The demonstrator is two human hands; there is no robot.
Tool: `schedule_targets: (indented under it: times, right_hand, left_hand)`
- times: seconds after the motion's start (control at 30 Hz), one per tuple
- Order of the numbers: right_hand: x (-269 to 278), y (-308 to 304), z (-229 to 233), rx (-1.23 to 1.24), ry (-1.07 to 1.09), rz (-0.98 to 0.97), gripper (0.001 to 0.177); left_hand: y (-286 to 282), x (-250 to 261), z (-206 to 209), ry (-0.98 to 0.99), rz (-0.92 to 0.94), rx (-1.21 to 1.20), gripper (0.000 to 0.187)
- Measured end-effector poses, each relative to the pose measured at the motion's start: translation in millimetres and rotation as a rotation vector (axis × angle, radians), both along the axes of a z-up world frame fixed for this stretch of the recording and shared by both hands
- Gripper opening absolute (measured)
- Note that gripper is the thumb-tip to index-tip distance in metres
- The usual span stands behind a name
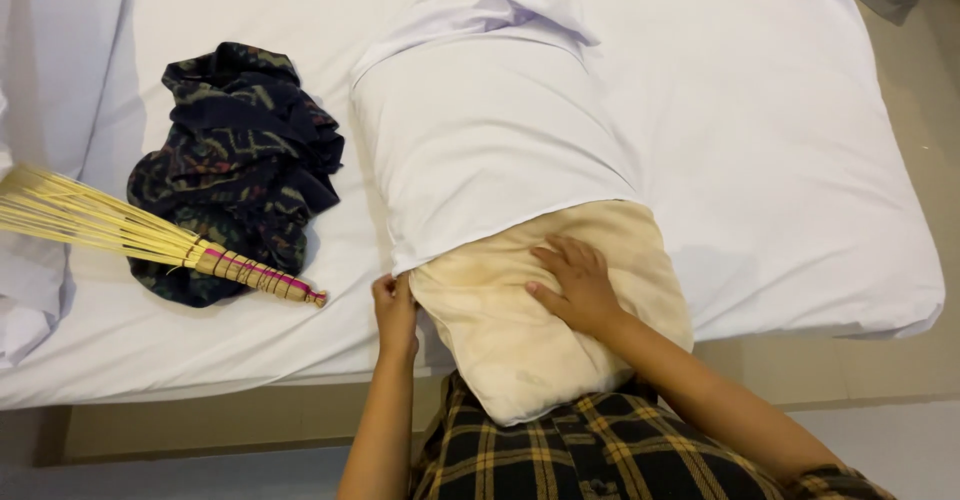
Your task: The recorder is putting a fresh pillowcase onto a pillow on a hotel bed.
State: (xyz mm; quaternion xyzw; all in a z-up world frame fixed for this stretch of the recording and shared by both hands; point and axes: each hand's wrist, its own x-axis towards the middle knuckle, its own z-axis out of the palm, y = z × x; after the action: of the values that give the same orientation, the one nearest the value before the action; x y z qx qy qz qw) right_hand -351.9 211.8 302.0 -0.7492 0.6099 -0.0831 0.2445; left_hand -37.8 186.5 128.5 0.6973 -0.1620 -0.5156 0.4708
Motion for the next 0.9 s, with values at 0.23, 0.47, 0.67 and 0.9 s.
schedule_targets:
  times: [0.23, 0.47, 0.67, 0.9]
  right_hand:
    - [29.9, -4.9, 6.2, -0.093, -0.130, 0.096, 0.058]
    - [60.2, -8.2, 4.6, -0.009, -0.070, 0.207, 0.067]
    - [35.4, -6.3, -24.8, -0.274, -0.211, 0.026, 0.033]
    - [-47.1, -88.9, -64.0, -0.387, -0.183, -0.753, 0.027]
  left_hand:
    - [-20.2, -20.9, 113.5, -0.925, -0.390, -0.667, 0.017]
    - [6.5, -37.3, 141.6, -0.830, -0.731, -0.374, 0.038]
    - [81.2, -37.2, 151.5, -0.594, -0.907, -0.327, 0.039]
    - [73.9, -39.6, 153.6, -0.845, -0.867, -0.426, 0.033]
